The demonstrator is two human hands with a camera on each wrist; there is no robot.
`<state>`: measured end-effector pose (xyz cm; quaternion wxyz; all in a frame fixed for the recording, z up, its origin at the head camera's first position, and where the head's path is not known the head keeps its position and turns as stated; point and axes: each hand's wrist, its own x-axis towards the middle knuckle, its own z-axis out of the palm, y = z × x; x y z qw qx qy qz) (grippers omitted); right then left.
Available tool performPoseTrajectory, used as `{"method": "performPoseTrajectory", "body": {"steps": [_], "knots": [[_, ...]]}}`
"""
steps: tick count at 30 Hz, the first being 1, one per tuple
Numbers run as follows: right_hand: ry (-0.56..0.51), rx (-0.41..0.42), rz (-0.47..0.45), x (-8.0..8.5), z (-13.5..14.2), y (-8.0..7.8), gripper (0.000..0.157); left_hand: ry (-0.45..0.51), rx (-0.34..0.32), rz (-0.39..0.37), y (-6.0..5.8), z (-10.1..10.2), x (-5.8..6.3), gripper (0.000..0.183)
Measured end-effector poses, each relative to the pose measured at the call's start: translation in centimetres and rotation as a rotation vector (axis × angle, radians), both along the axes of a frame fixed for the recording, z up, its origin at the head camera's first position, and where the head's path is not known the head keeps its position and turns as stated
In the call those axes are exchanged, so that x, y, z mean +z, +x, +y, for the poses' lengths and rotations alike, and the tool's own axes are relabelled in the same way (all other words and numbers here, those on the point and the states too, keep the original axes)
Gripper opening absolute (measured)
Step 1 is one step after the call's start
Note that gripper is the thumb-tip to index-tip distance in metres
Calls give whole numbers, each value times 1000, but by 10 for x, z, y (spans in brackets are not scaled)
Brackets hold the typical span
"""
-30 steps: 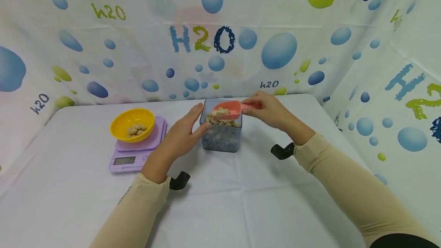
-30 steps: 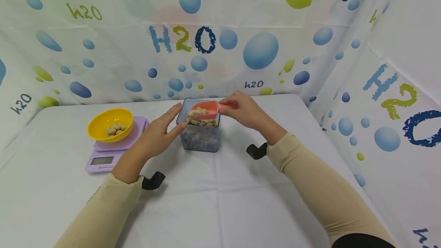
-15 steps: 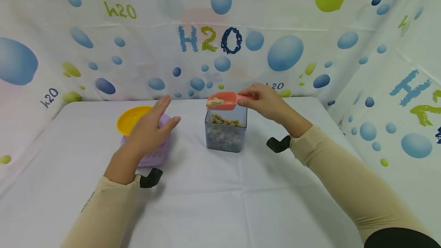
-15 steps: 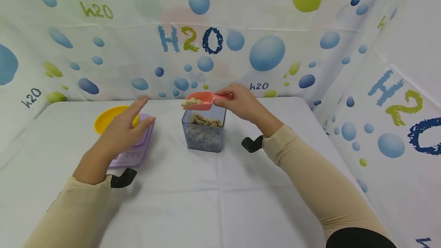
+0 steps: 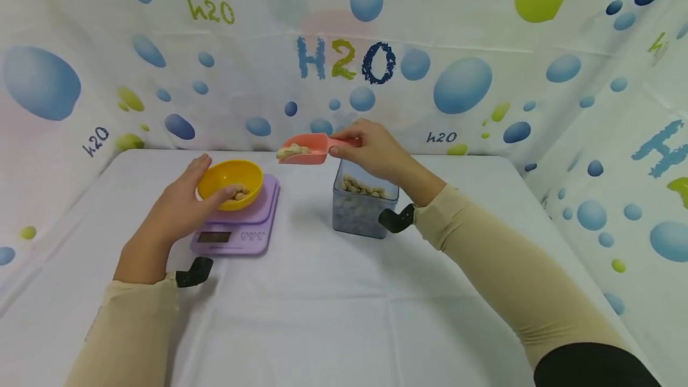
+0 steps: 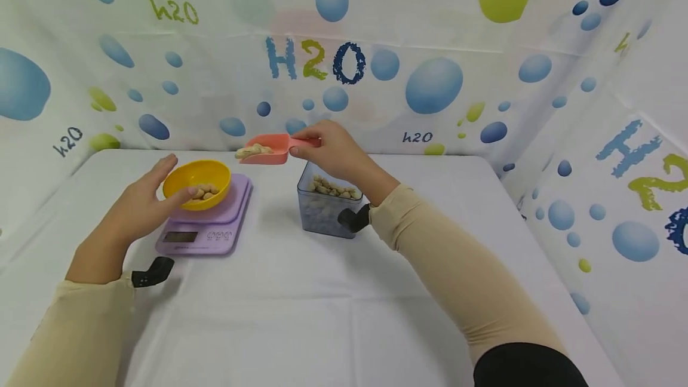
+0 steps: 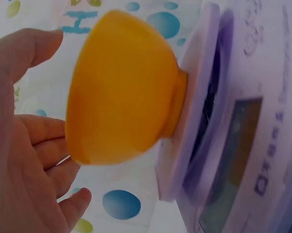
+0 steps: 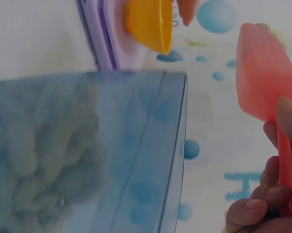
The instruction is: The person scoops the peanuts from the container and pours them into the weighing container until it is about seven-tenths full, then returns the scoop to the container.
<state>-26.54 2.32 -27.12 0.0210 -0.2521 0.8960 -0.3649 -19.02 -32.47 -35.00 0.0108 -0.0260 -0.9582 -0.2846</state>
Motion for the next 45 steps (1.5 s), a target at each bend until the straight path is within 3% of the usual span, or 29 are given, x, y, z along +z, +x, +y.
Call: {"method": "performPoseTrajectory", "body": {"steps": [5,9,15,29,34,40,45], "knots": [[-2,28,13,-2,-31,0,36,-17,-7,-73,-3,-8,-5,98],[-34,39,-31,-6,-53,1,37,-13,-13,-104,-3,-11,-7,99],[-62,3,-73,-18,-81,4,38,-17,-3,-131,-1,-14,-9,102],[120,-42,76,-46,-127,15,36,-3,18,-157,-5,-14,-9,109],[208,-32,250,-53,-135,17,34,-2,20,-161,-5,-14,-10,109],[370,19,586,-56,-140,19,27,6,23,-164,-4,-16,-12,108],[481,57,848,-58,-138,19,31,14,28,-160,-3,-16,-12,108]]}}
